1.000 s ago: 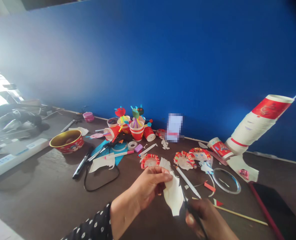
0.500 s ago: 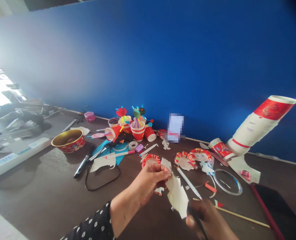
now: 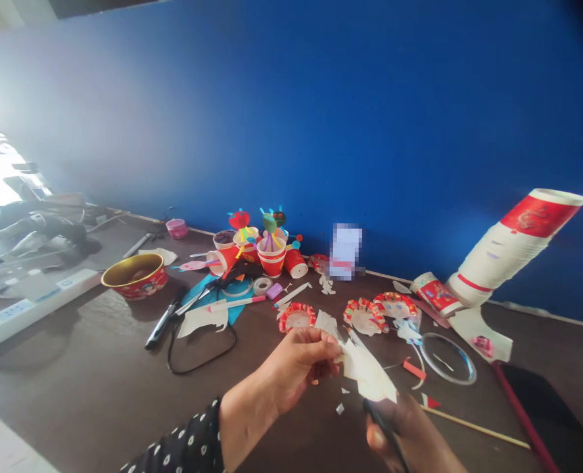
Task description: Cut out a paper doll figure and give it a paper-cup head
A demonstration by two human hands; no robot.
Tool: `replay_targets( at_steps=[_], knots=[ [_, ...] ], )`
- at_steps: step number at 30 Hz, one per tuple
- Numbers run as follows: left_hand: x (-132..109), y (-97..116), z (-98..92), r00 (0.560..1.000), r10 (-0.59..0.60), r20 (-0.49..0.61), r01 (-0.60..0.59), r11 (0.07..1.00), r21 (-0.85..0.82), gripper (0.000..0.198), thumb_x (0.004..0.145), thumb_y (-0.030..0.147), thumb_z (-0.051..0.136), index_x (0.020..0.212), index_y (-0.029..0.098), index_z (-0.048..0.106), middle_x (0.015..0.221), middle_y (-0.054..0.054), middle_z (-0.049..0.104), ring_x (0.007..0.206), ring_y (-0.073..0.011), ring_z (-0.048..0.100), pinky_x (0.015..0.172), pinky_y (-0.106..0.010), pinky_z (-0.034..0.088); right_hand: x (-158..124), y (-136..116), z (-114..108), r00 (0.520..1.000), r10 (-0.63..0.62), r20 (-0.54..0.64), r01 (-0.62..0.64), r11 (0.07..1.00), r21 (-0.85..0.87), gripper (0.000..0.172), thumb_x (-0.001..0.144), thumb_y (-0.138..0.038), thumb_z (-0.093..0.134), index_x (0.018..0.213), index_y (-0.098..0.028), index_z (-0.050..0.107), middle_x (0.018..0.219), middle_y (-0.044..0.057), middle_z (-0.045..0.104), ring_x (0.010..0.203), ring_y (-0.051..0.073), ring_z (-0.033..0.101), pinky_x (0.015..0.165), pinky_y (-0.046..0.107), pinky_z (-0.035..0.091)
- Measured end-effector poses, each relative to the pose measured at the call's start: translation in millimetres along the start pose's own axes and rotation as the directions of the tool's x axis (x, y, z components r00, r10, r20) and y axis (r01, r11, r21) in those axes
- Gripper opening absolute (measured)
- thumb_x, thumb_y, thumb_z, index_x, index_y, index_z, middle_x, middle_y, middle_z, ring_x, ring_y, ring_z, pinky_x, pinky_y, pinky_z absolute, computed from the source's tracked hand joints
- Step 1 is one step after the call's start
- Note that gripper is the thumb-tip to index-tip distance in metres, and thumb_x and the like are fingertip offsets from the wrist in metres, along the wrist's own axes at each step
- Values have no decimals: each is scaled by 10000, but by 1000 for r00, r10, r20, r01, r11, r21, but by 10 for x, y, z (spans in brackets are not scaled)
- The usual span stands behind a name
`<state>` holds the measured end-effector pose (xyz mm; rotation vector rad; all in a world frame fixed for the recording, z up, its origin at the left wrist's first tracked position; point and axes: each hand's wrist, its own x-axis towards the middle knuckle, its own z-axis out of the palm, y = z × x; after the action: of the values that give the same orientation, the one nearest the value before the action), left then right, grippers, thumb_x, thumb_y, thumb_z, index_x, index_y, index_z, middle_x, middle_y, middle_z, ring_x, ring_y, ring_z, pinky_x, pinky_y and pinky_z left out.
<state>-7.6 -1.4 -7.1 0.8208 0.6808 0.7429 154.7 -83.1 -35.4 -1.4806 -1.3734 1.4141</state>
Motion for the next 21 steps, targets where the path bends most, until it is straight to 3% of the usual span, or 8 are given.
replay_targets(
  at_steps=[7, 10, 15, 21],
  knots=[
    [8, 20, 4, 997, -17, -69, 17, 1000, 8, 117, 564, 190, 635, 595, 133, 537, 490, 12, 525, 432, -80, 491, 388, -191, 225, -50, -1, -22, 999, 37, 29, -37, 999, 1, 376, 616, -529, 592, 601, -174, 468, 481, -70, 381, 408, 55, 297, 394, 195, 238],
    [9, 51, 4, 996, -5, -84, 9, 999, 53, 112, 547, 188, 632, 567, 133, 536, 489, 15, 516, 423, -79, 478, 389, -196, 253, -72, 44, -65, 999, -10, 45, 10, 1000, -7, 409, 629, -577, 561, 628, -180, 457, 511, -68, 387, 428, 59, 298, 405, 196, 240],
    [1, 108, -6, 995, -21, -101, 39, 982, 186, 87, 516, 169, 623, 516, 121, 549, 462, 2, 512, 406, -82, 448, 410, -218, 293, -56, 25, -143, 986, -31, 163, 43, 996, -74, 473, 627, -647, 505, 566, -181, 449, 451, -70, 359, 402, 61, 289, 396, 203, 233],
    [16, 82, -19, 995, -38, -96, 53, 986, 160, 110, 499, 177, 658, 506, 108, 573, 452, 3, 520, 409, -81, 459, 448, -229, 316, -32, -103, -110, 975, -27, 218, 47, 995, -87, 464, 629, -617, 513, 499, -189, 388, 421, -77, 311, 374, 48, 262, 361, 193, 190]
  ],
)
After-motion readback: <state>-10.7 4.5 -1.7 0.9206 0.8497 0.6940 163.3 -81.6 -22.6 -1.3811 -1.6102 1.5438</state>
